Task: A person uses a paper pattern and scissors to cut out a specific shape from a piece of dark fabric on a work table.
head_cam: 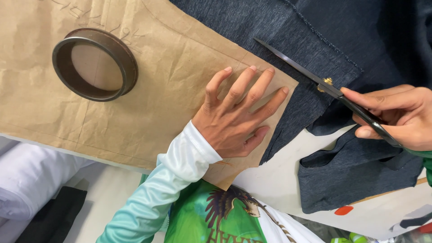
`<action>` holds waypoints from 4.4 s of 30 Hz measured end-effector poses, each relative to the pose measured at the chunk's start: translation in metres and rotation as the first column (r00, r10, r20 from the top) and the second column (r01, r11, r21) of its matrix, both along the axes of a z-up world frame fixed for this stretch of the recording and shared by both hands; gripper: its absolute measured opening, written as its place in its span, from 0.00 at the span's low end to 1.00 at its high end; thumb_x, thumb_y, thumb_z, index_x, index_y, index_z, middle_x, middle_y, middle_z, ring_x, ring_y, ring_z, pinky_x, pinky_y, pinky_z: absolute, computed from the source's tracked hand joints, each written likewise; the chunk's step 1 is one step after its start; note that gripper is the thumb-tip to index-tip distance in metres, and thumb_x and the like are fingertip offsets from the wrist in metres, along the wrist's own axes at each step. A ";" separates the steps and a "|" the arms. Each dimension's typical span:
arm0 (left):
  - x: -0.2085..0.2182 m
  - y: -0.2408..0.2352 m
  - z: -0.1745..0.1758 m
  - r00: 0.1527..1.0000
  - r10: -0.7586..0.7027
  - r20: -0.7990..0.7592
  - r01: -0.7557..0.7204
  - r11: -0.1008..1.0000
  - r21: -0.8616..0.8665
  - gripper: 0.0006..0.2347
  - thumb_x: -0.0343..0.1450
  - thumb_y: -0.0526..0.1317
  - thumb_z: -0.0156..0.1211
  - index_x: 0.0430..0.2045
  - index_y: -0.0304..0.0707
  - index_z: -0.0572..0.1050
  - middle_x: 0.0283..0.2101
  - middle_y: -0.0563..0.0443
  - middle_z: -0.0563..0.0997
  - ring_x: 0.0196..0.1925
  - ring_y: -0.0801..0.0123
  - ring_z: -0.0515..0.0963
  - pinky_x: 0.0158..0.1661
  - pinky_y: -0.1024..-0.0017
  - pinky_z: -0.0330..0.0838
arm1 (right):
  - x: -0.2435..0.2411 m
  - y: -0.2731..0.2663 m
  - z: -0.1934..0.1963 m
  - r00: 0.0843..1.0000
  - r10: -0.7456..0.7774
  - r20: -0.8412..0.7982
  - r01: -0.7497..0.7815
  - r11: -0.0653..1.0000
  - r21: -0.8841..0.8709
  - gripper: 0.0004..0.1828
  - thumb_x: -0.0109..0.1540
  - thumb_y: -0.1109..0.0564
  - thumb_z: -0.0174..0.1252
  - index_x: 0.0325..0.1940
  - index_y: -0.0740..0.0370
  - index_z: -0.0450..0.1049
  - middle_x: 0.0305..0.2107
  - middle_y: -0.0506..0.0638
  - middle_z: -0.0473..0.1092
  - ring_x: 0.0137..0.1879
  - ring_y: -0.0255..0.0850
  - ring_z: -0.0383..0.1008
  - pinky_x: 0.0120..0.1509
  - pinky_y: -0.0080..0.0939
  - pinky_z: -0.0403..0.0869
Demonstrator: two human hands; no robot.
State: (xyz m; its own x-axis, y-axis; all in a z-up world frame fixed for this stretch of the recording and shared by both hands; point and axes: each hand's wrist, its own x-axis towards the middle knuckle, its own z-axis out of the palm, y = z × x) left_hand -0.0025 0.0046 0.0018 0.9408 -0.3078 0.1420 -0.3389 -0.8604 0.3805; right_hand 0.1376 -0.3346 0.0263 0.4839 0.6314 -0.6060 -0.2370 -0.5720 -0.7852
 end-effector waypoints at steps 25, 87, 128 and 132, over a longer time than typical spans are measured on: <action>0.001 0.005 0.003 1.000 0.005 0.013 -0.005 1.000 0.021 0.29 0.65 0.55 0.64 0.61 0.52 0.72 0.65 0.49 0.71 0.66 0.59 0.70 0.63 0.54 0.56 | 0.010 0.022 -0.008 0.999 -0.007 -0.048 0.012 0.994 0.110 0.45 0.46 0.67 0.68 0.69 0.71 0.67 0.32 0.51 0.71 0.27 0.36 0.60 0.30 0.35 0.62; -0.134 0.066 0.094 0.991 0.126 -0.034 -0.127 0.871 -0.475 0.08 0.66 0.33 0.75 0.23 0.45 0.79 0.28 0.58 0.82 0.29 0.70 0.77 0.42 0.66 0.61 | -0.405 -0.034 0.020 0.561 -0.812 -0.159 0.789 0.467 0.400 0.42 0.55 0.62 0.62 0.74 0.64 0.59 0.18 0.48 0.58 0.21 0.32 0.49 0.19 0.27 0.51; -0.056 0.191 0.010 0.840 -0.492 0.230 0.513 0.857 -0.043 0.24 0.74 0.64 0.60 0.46 0.45 0.83 0.60 0.45 0.80 0.69 0.47 0.65 0.66 0.50 0.37 | -0.552 0.373 -0.004 0.087 -0.981 -0.172 0.933 0.020 0.359 0.39 0.58 0.50 0.71 0.68 0.69 0.66 0.21 0.46 0.68 0.26 0.36 0.62 0.36 0.35 0.64; -0.057 0.191 0.011 0.841 -0.489 0.231 0.511 0.859 -0.041 0.24 0.75 0.64 0.58 0.46 0.44 0.83 0.60 0.44 0.80 0.69 0.47 0.65 0.65 0.50 0.38 | -0.526 0.390 -0.006 0.071 -0.990 -0.120 0.927 0.021 0.375 0.40 0.60 0.51 0.68 0.70 0.72 0.63 0.24 0.49 0.65 0.28 0.36 0.58 0.36 0.35 0.58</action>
State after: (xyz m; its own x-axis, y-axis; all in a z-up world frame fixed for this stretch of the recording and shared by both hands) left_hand -0.0592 0.1957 0.0128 0.6088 -0.7027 0.3683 -0.7923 -0.5149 0.3272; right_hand -0.3879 0.0554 0.0207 0.8430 -0.3823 -0.3784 -0.2577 0.3304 -0.9080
